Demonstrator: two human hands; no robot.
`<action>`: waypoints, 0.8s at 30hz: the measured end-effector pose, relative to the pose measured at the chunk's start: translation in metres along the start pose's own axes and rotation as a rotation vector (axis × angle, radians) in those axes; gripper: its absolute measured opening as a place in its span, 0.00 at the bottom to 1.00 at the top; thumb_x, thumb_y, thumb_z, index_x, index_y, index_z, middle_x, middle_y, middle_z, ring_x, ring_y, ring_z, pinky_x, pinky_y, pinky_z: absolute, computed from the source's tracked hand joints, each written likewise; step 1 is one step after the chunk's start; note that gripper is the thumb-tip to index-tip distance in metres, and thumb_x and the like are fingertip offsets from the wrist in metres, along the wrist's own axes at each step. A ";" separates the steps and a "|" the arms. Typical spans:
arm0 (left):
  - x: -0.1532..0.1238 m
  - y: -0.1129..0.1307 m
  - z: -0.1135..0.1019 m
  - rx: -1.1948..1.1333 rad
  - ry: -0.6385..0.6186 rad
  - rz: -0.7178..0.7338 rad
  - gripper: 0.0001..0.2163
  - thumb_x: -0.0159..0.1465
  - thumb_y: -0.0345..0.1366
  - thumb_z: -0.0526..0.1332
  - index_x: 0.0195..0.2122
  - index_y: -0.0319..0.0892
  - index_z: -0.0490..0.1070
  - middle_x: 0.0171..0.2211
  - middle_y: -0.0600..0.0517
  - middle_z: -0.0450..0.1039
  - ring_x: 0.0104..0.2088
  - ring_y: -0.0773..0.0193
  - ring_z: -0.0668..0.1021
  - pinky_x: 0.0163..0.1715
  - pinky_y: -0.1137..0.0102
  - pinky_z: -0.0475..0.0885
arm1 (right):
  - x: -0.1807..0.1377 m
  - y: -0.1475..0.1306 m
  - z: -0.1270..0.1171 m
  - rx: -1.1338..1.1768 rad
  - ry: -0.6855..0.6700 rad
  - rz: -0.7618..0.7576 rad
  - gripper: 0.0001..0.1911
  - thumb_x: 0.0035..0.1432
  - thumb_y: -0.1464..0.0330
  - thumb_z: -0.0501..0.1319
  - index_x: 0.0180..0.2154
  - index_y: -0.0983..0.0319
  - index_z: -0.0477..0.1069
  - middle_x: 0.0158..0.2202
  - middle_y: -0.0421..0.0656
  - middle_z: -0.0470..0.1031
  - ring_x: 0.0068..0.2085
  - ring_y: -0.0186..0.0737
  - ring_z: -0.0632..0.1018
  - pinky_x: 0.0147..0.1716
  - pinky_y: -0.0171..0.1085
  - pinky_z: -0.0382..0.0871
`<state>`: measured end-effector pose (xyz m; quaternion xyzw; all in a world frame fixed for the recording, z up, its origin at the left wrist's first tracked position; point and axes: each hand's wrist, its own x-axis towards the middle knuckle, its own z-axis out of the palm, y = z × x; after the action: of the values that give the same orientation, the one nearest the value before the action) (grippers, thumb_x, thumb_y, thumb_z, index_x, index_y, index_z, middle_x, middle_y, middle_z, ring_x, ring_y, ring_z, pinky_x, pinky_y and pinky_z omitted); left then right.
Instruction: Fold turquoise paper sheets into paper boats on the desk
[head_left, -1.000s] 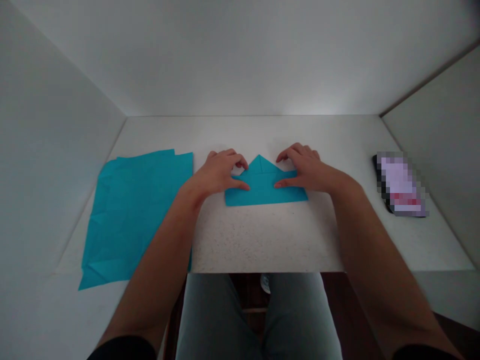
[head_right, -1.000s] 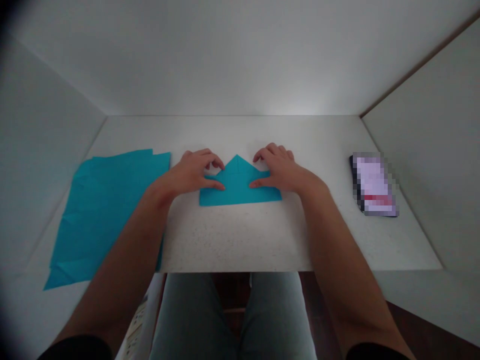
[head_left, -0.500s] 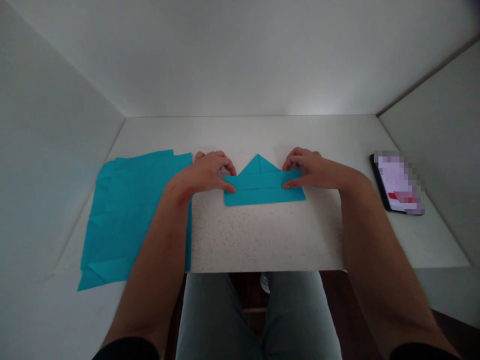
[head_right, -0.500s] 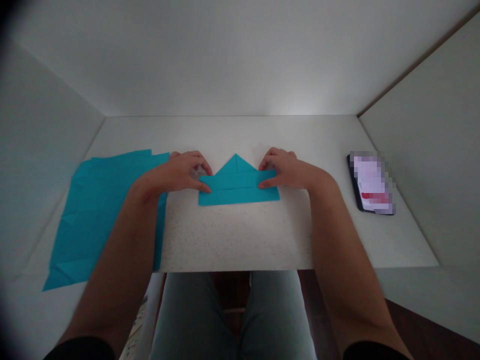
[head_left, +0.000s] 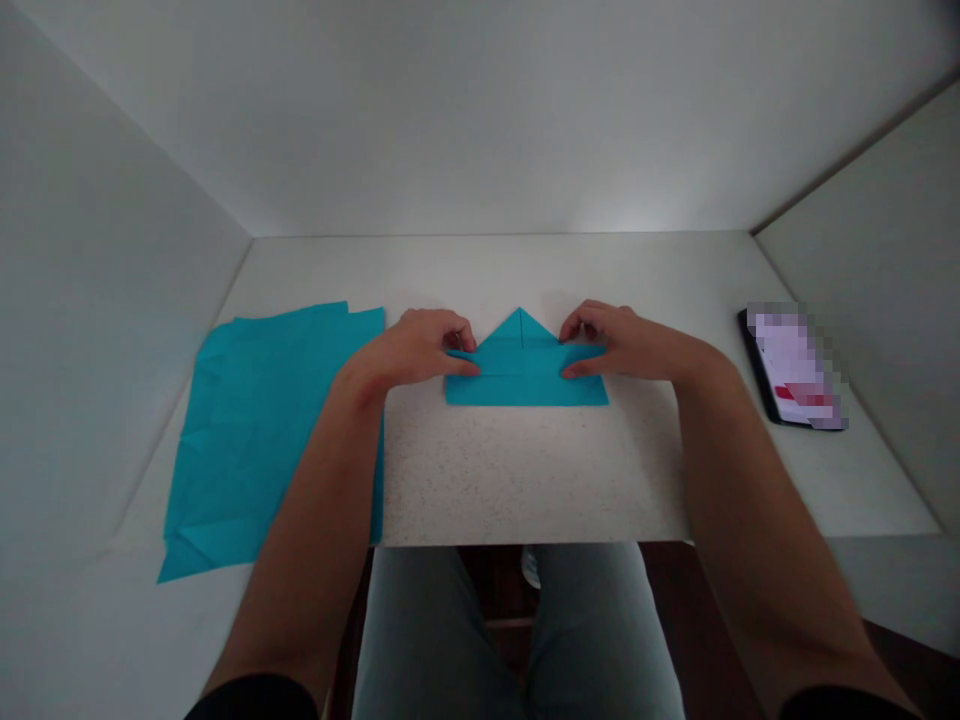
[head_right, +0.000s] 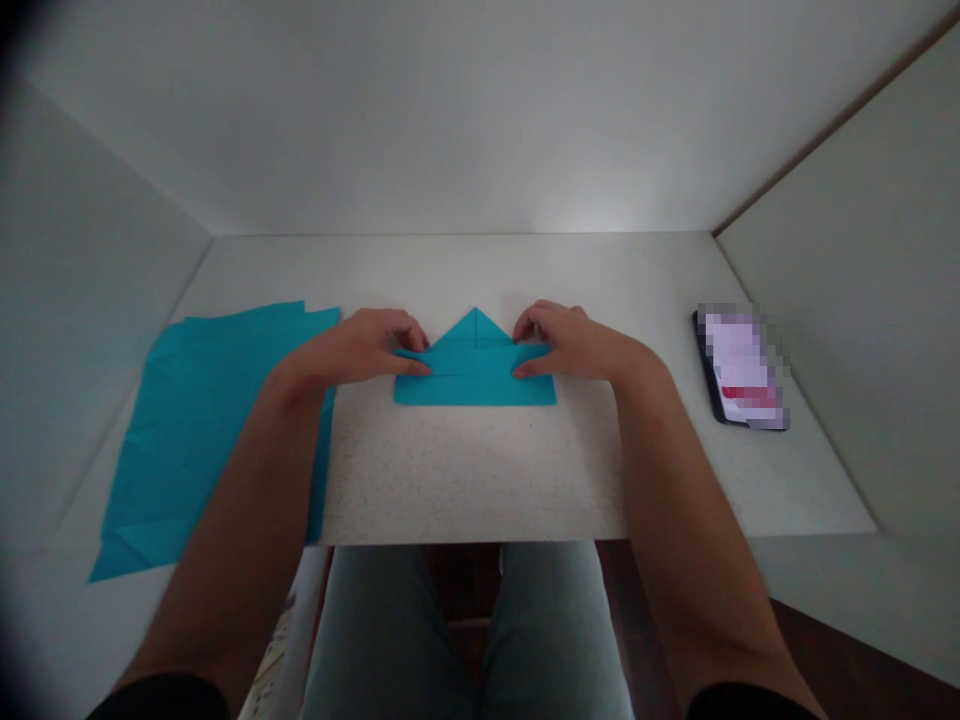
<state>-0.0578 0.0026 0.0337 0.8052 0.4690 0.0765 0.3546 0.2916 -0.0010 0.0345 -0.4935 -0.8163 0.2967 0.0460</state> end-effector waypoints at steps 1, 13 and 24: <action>0.000 -0.001 0.001 -0.052 0.011 0.005 0.14 0.58 0.48 0.74 0.39 0.46 0.80 0.45 0.49 0.85 0.46 0.53 0.84 0.51 0.60 0.75 | 0.000 0.000 0.001 0.008 0.009 0.008 0.31 0.51 0.43 0.74 0.50 0.54 0.79 0.50 0.49 0.82 0.50 0.61 0.81 0.57 0.59 0.71; 0.005 -0.004 0.005 -0.400 0.252 0.116 0.18 0.58 0.49 0.76 0.34 0.43 0.73 0.55 0.42 0.83 0.45 0.58 0.84 0.43 0.64 0.79 | 0.005 0.009 0.006 0.128 0.115 0.018 0.35 0.54 0.41 0.73 0.56 0.54 0.80 0.49 0.50 0.83 0.46 0.56 0.82 0.46 0.52 0.80; 0.005 0.004 0.000 -0.348 0.596 0.261 0.15 0.62 0.47 0.77 0.43 0.45 0.82 0.39 0.50 0.84 0.41 0.60 0.84 0.45 0.65 0.79 | 0.007 0.003 -0.002 0.103 0.548 -0.188 0.08 0.63 0.59 0.67 0.41 0.54 0.81 0.42 0.46 0.80 0.45 0.53 0.79 0.50 0.53 0.73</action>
<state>-0.0523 0.0055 0.0352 0.7283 0.4249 0.4312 0.3212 0.2909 0.0066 0.0336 -0.4745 -0.7995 0.1879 0.3168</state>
